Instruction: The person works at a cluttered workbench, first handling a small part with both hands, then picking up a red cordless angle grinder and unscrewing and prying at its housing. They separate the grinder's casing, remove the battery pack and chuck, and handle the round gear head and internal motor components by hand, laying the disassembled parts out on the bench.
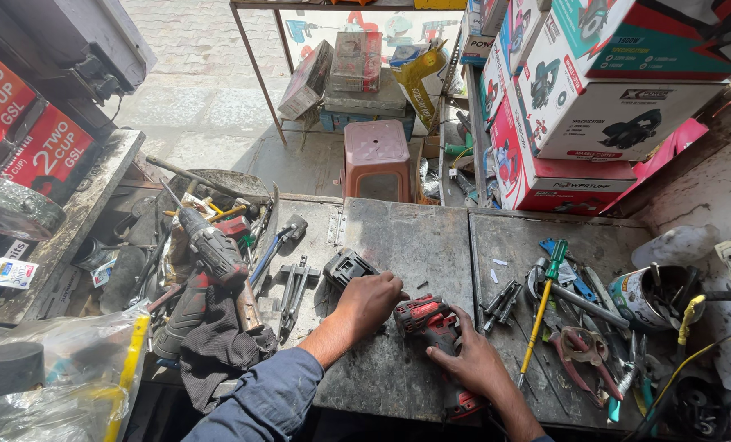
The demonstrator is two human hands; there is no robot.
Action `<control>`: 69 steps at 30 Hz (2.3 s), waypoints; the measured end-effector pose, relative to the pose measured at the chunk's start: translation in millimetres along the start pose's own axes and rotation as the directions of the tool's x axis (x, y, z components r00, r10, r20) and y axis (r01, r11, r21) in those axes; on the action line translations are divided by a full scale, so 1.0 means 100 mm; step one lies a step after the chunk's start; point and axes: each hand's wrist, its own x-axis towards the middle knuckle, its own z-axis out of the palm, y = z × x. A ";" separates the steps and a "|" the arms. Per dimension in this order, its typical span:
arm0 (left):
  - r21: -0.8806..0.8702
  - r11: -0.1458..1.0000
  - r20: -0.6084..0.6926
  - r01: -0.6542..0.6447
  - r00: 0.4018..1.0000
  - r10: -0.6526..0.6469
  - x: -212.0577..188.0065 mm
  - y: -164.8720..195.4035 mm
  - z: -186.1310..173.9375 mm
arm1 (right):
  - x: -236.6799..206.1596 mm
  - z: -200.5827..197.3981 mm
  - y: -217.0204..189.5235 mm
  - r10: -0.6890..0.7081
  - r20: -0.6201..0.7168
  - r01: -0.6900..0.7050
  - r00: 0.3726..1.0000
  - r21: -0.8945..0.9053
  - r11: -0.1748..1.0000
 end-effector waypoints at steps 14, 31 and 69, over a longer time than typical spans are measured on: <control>0.005 0.995 0.000 -0.104 0.995 0.104 0.09 -0.01 -0.02 | -0.01 0.02 0.03 -0.060 -0.058 0.061 0.996 0.013 0.998; 0.110 0.945 0.127 -0.308 0.947 0.294 0.26 0.05 0.23 | -0.01 0.00 0.01 -0.050 -0.052 0.050 0.997 -0.002 0.999; 0.472 0.442 0.456 -0.763 0.640 0.618 0.38 0.02 0.45 | -0.04 -0.07 -0.03 -0.032 -0.008 0.032 0.999 0.027 0.999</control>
